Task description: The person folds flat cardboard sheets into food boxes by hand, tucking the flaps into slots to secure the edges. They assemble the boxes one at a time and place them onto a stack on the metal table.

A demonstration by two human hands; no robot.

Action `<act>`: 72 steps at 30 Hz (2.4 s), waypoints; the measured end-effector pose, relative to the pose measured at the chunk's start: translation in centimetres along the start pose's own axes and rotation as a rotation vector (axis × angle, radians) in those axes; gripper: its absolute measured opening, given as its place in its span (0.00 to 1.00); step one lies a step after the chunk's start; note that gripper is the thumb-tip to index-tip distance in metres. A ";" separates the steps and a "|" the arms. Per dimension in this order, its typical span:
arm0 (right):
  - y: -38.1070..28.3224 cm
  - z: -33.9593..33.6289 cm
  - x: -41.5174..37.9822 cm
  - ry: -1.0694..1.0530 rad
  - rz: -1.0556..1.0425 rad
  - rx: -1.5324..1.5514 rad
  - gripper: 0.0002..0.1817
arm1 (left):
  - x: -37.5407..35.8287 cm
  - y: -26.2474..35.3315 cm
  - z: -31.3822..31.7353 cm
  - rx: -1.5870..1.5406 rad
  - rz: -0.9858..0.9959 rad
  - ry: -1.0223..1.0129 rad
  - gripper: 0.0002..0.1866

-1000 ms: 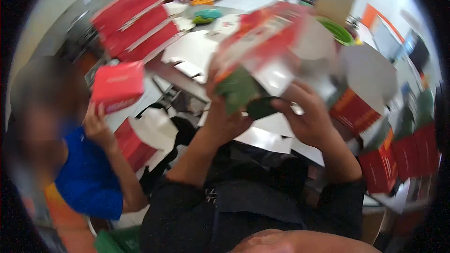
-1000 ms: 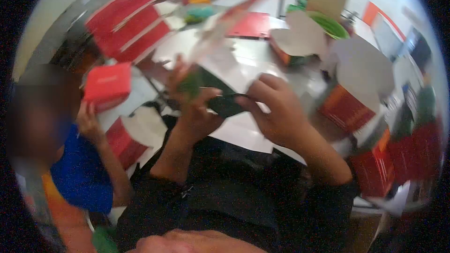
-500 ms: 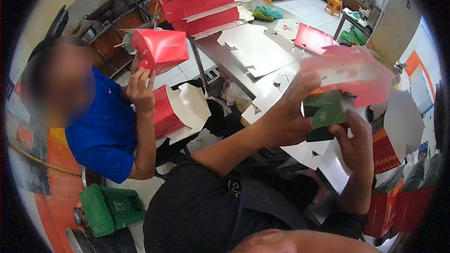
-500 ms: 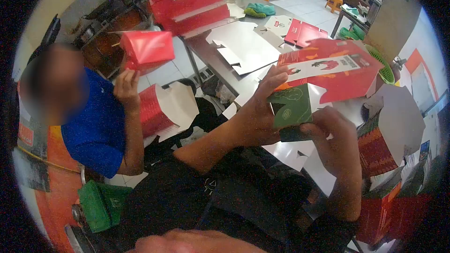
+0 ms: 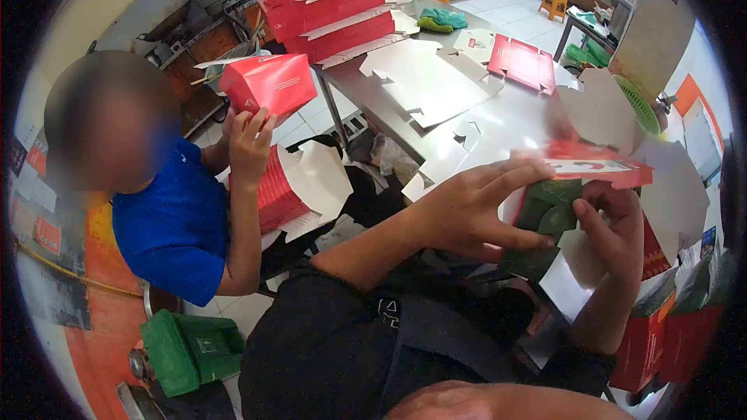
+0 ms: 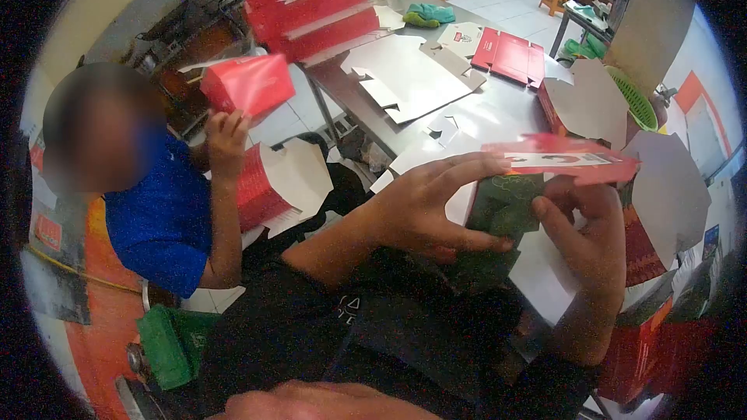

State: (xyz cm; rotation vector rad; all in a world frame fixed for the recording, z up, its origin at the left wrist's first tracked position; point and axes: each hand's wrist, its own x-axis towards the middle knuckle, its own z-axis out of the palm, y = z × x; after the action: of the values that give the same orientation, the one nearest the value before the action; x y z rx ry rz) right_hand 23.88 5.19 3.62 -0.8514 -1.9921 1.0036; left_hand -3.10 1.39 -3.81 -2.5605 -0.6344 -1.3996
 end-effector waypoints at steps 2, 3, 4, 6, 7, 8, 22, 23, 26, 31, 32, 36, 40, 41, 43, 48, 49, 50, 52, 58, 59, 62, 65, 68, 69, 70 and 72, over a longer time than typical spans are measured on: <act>-1.2 -0.2 0.5 0.012 -0.015 -0.057 0.06 | 0.3 0.4 -0.6 -0.027 0.002 -0.021 0.37; -1.6 -0.3 0.6 0.017 -0.022 -0.087 0.04 | 0.4 0.6 -0.8 -0.070 -0.012 -0.025 0.38; -1.7 -0.5 0.6 0.015 -0.027 -0.112 0.05 | 0.5 0.9 -1.0 -0.112 -0.025 -0.028 0.38; -1.6 -1.1 0.6 0.009 -0.036 -0.161 0.06 | 0.9 1.4 -1.3 -0.138 -0.088 -0.081 0.41; -1.3 -1.4 0.6 -0.007 -0.050 -0.178 0.06 | 1.1 1.6 -1.5 -0.151 -0.120 -0.107 0.42; -1.1 -1.7 0.6 -0.023 -0.063 -0.196 0.07 | 1.2 1.7 -1.5 -0.162 -0.132 -0.129 0.42; -1.5 -1.3 0.5 -0.076 -0.147 -0.255 0.11 | 2.3 2.6 -3.1 -0.492 -0.231 -0.212 0.35; -1.6 -1.1 0.5 -0.061 -0.090 -0.216 0.11 | 2.4 2.6 -3.1 -0.444 -0.209 -0.184 0.34; -1.5 0.1 0.4 0.007 -0.004 -0.042 0.14 | 2.7 3.0 -2.5 -0.290 -0.141 -0.136 0.34; -1.1 -0.2 -0.1 0.019 -0.035 -0.126 0.20 | 3.1 3.6 -3.1 -0.206 -0.081 -0.152 0.35; -1.2 -0.2 -0.2 0.024 -0.035 -0.167 0.21 | 3.2 3.6 -2.9 -0.239 -0.090 -0.145 0.36; -1.9 0.1 -0.7 0.055 0.042 -0.225 0.24 | 3.3 3.5 -2.8 -0.244 -0.090 -0.137 0.31; -0.9 0.0 -1.1 0.024 0.049 -0.018 0.15 | 3.4 3.4 -1.9 0.009 -0.052 -0.090 0.21; -1.4 0.9 -1.4 0.044 0.088 0.155 0.15 | 3.4 3.3 -1.7 0.026 -0.042 -0.081 0.19; -1.5 1.2 -1.4 0.016 0.122 0.354 0.17 | 3.6 3.1 -1.4 0.061 -0.020 -0.064 0.15; -1.8 -0.1 -0.8 -0.091 0.161 0.263 0.18 | 3.8 3.7 -1.4 0.044 -0.042 -0.060 0.16; -1.9 -0.3 -0.7 -0.090 0.160 0.233 0.17 | 3.8 3.7 -1.3 0.036 -0.050 -0.059 0.17; -1.8 -0.4 -0.6 -0.083 0.133 0.226 0.17 | 3.7 3.6 -1.1 0.040 -0.037 -0.053 0.17; -1.5 -0.8 -0.7 -0.090 0.139 0.197 0.17 | 3.5 3.3 -0.7 0.048 -0.016 -0.040 0.17; -1.7 -0.5 -1.0 -0.056 0.286 0.302 0.20 | 4.1 3.2 -0.8 0.080 -0.001 -0.038 0.15; -1.7 -0.3 -0.9 -0.055 0.313 0.323 0.21 | 4.1 3.1 -0.9 0.091 0.001 -0.036 0.16; -1.4 -0.1 -0.7 -0.054 0.344 0.341 0.21 | 3.9 2.8 -0.7 0.126 0.005 -0.030 0.19; -0.9 -0.8 -0.6 -0.099 0.329 0.429 0.22 | 3.5 2.7 -0.4 0.151 0.028 -0.007 0.22; -1.2 -1.1 -0.8 -0.135 0.336 0.540 0.22 | 3.8 2.9 -0.5 0.141 0.080 0.034 0.25; -1.3 -0.9 -0.8 -0.142 0.331 0.531 0.21 | 3.8 3.1 -0.7 0.146 0.077 0.032 0.26; -1.4 -0.8 -0.9 -0.148 0.327 0.521 0.21 | 3.8 3.1 -0.8 0.151 0.076 0.030 0.26; -1.3 -0.3 -1.1 -0.155 0.287 0.424 0.19 | 3.9 3.1 -0.7 0.154 0.054 0.061 0.27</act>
State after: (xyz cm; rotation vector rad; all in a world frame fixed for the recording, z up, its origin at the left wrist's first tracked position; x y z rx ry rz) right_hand 24.37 3.79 4.51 -0.8521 -1.7103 1.6304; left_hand -0.39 -0.51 0.01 -2.3887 -0.6318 -1.3509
